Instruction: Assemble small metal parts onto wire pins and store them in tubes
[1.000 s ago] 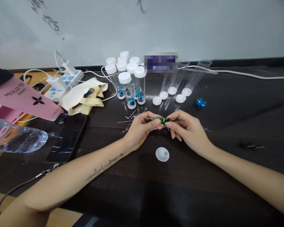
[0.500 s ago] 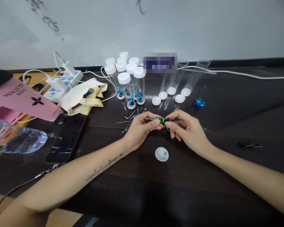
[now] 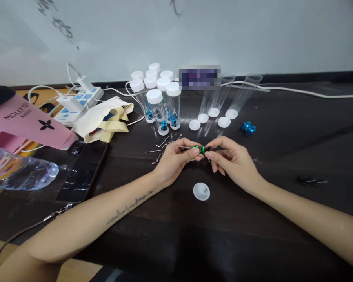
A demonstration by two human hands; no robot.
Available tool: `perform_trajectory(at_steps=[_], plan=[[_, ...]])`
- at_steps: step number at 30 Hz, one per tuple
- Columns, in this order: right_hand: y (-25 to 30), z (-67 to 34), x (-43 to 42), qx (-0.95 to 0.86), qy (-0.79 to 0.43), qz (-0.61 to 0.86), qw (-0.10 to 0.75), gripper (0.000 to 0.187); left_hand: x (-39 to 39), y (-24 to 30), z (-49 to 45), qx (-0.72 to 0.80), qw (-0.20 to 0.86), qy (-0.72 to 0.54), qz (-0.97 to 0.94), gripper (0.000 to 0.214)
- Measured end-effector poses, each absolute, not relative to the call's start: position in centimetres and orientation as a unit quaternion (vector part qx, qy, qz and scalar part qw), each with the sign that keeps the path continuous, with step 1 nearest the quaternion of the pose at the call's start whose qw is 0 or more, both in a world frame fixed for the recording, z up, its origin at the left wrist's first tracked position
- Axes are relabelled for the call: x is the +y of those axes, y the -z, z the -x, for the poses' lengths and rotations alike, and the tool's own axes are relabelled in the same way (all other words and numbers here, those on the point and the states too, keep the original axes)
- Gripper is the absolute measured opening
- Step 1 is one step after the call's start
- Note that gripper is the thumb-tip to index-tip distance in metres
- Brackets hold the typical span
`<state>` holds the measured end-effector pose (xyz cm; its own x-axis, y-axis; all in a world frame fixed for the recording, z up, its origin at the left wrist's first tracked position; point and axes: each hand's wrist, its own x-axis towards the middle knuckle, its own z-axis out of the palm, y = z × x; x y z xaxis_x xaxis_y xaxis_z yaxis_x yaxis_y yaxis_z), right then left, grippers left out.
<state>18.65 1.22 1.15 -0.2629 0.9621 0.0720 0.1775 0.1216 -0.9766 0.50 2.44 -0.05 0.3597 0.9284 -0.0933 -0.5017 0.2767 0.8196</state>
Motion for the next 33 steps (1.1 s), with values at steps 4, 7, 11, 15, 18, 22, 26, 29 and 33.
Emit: perform_trajectory(at_steps=[4, 7, 11, 15, 18, 22, 26, 29, 33], plan=[[-1.32, -18.49, 1.19, -0.626, -0.482, 0.453, 0.412, 0.021, 2.47, 0.09, -0.52, 0.302, 0.739, -0.485, -0.357, 0.012], [-1.2, -18.6, 1.21, -0.628, -0.481, 0.456, 0.409, 0.021, 2.46, 0.03, -0.5, 0.302, 0.74, -0.481, -0.36, 0.012], [-0.91, -18.86, 1.28, -0.63, -0.49, 0.454, 0.397, 0.023, 2.41, -0.06, -0.45, 0.301, 0.742, -0.474, -0.366, 0.013], [-0.96, -18.81, 1.24, -0.63, -0.491, 0.451, 0.398, 0.022, 2.41, -0.06, -0.45, 0.304, 0.741, -0.474, -0.365, 0.013], [-1.16, -18.66, 1.16, -0.63, -0.483, 0.453, 0.405, 0.021, 2.45, -0.01, -0.44, 0.306, 0.74, -0.477, -0.362, 0.013], [-1.17, -18.72, 1.18, -0.631, -0.48, 0.459, 0.402, 0.021, 2.46, 0.04, -0.44, 0.299, 0.742, -0.478, -0.363, 0.013], [-1.08, -18.87, 1.26, -0.633, -0.488, 0.454, 0.393, 0.023, 2.43, 0.02, -0.45, 0.302, 0.741, -0.474, -0.367, 0.014], [-1.21, -18.79, 1.21, -0.63, -0.486, 0.454, 0.401, 0.021, 2.43, 0.02, -0.43, 0.304, 0.741, -0.475, -0.364, 0.013], [-1.31, -18.76, 1.13, -0.632, -0.481, 0.459, 0.399, 0.022, 2.44, 0.06, -0.41, 0.303, 0.741, -0.477, -0.362, 0.014]])
